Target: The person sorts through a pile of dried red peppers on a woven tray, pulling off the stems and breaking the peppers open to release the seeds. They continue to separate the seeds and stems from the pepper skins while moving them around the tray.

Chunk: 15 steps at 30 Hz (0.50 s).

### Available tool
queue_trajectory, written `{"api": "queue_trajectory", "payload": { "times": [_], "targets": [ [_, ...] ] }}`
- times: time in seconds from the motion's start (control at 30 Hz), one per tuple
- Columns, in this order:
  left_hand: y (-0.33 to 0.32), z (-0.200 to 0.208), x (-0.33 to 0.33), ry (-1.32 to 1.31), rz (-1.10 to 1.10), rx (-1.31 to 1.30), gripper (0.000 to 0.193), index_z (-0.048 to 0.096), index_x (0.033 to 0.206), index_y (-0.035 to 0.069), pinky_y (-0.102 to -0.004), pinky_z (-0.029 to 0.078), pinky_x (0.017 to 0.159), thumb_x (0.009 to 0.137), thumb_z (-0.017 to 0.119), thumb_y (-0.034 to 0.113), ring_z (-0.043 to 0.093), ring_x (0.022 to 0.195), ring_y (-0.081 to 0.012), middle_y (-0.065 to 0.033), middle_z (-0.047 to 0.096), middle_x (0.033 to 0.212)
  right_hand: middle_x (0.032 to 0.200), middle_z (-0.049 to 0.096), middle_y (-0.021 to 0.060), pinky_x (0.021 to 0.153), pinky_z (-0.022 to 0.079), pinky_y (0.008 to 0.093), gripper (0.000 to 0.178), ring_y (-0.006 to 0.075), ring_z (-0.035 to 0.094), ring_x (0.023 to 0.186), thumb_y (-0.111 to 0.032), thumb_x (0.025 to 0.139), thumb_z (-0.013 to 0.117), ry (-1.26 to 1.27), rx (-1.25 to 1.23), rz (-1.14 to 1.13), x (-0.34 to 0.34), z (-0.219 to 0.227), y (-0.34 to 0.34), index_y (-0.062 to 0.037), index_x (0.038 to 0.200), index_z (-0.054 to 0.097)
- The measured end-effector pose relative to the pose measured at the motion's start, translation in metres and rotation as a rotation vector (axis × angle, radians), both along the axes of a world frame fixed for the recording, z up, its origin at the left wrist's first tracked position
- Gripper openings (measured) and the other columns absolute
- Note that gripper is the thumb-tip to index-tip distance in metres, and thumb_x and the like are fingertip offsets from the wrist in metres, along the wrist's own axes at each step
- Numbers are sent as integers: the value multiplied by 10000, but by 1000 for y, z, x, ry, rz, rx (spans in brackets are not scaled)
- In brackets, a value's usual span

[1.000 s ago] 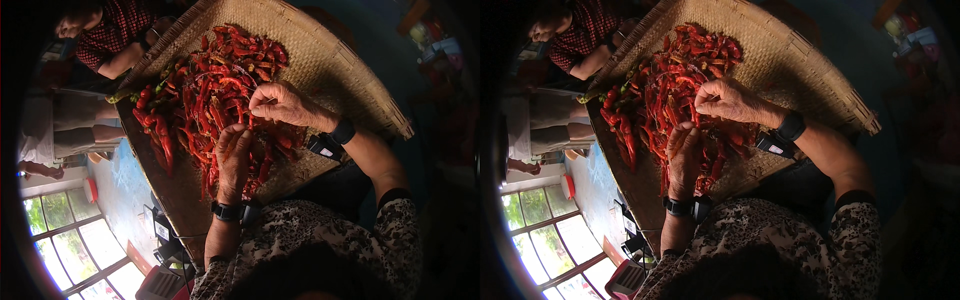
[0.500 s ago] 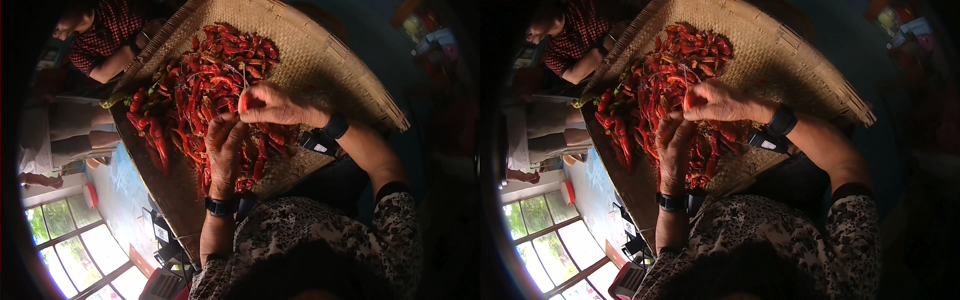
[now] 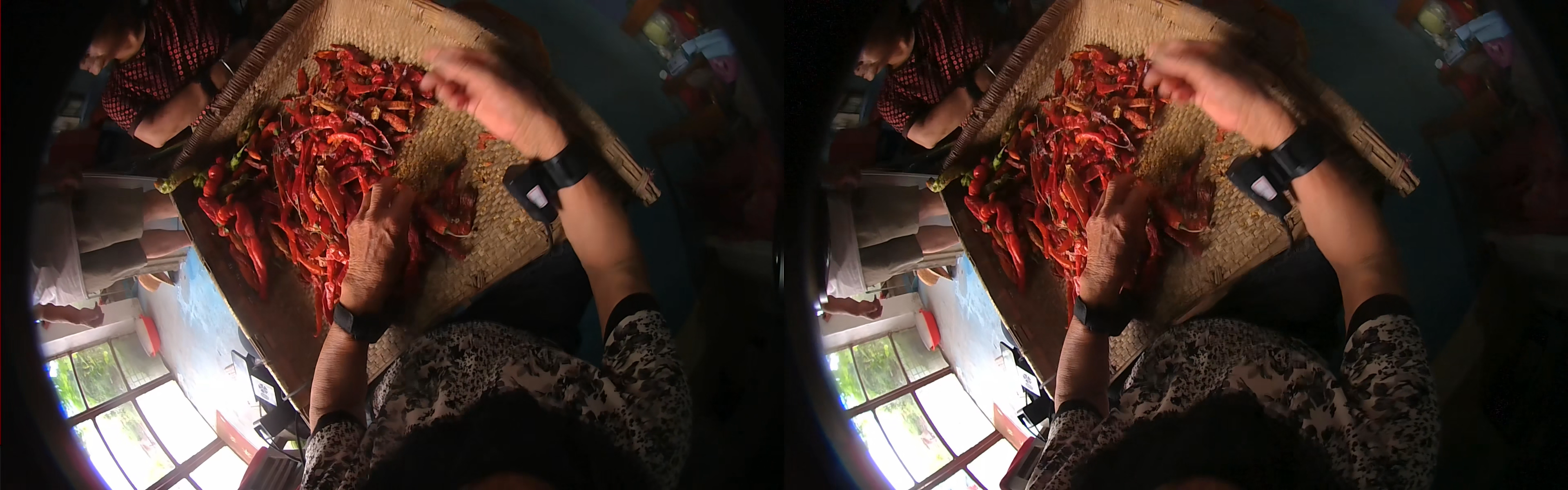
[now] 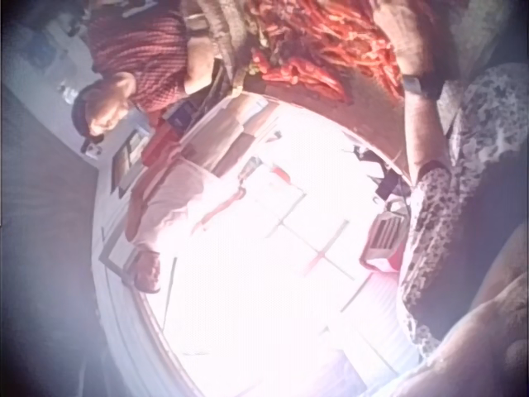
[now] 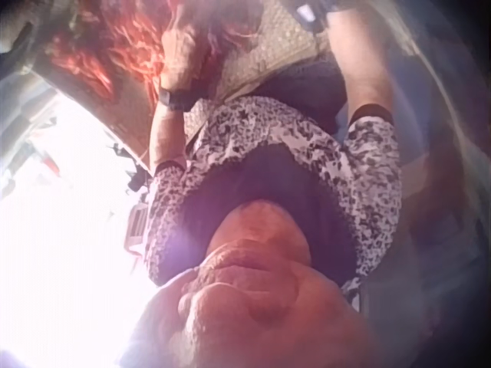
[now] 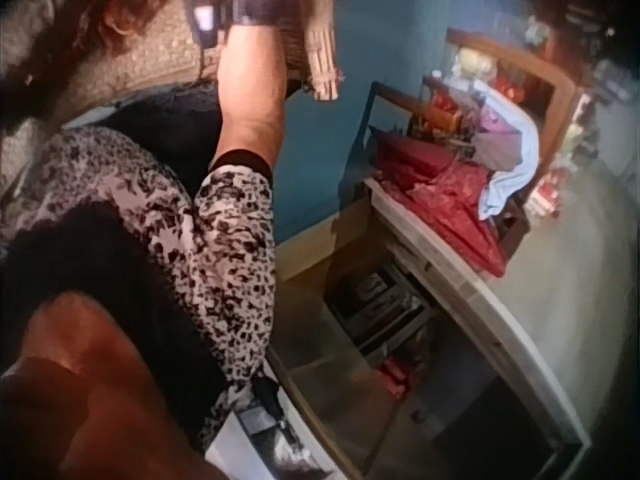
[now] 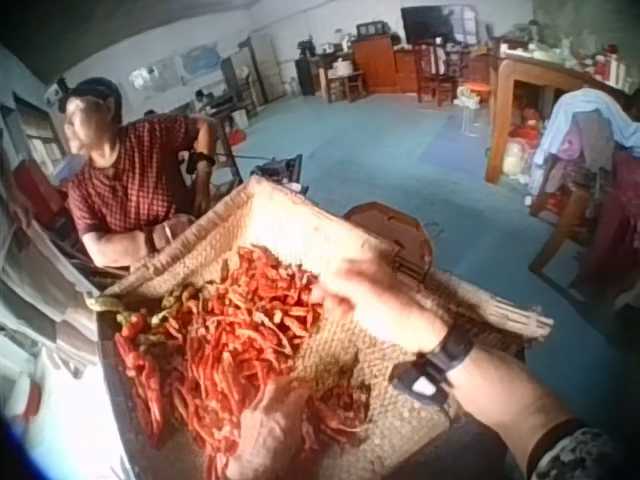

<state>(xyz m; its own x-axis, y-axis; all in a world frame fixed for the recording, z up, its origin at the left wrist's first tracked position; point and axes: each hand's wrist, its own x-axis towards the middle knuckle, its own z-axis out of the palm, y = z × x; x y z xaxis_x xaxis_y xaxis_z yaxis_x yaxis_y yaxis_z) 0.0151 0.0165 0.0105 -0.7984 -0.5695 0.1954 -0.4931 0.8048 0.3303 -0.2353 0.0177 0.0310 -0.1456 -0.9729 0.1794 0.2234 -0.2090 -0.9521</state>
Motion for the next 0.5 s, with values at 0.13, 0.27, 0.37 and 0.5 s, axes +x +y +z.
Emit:
{"api": "queue_trajectory", "payload": {
  "times": [0.13,0.27,0.37,0.5],
  "targets": [
    [-3,1,-2,19,-37,0,295,591,1044,97,-386,525,726,776,551,-21,557,1001,-294,-94,527,1121,838,631,55,615,500,228,290,82,564,672,-252,893,603,518,-35,218,28,-15,-6,-28,1076,611],
    [-4,-5,-1,-57,-43,-75,291,597,1043,102,-362,529,726,773,573,-2,570,980,-275,-81,536,1107,718,601,6,602,484,267,206,105,568,643,-212,866,638,752,-94,377,39,-24,-1,-22,946,634],
    [-1,3,3,17,19,13,248,590,1005,84,-369,524,718,771,582,1,586,924,-284,-91,552,1067,715,602,50,613,480,322,334,154,586,668,-323,831,670,799,81,466,48,-9,6,-1,897,610],
    [-3,7,10,49,85,46,148,579,967,75,-395,512,646,825,572,33,624,855,-307,-103,613,988,641,498,126,568,424,379,452,242,493,572,-396,794,695,1195,28,555,53,-15,12,24,779,529]
  ]
}}
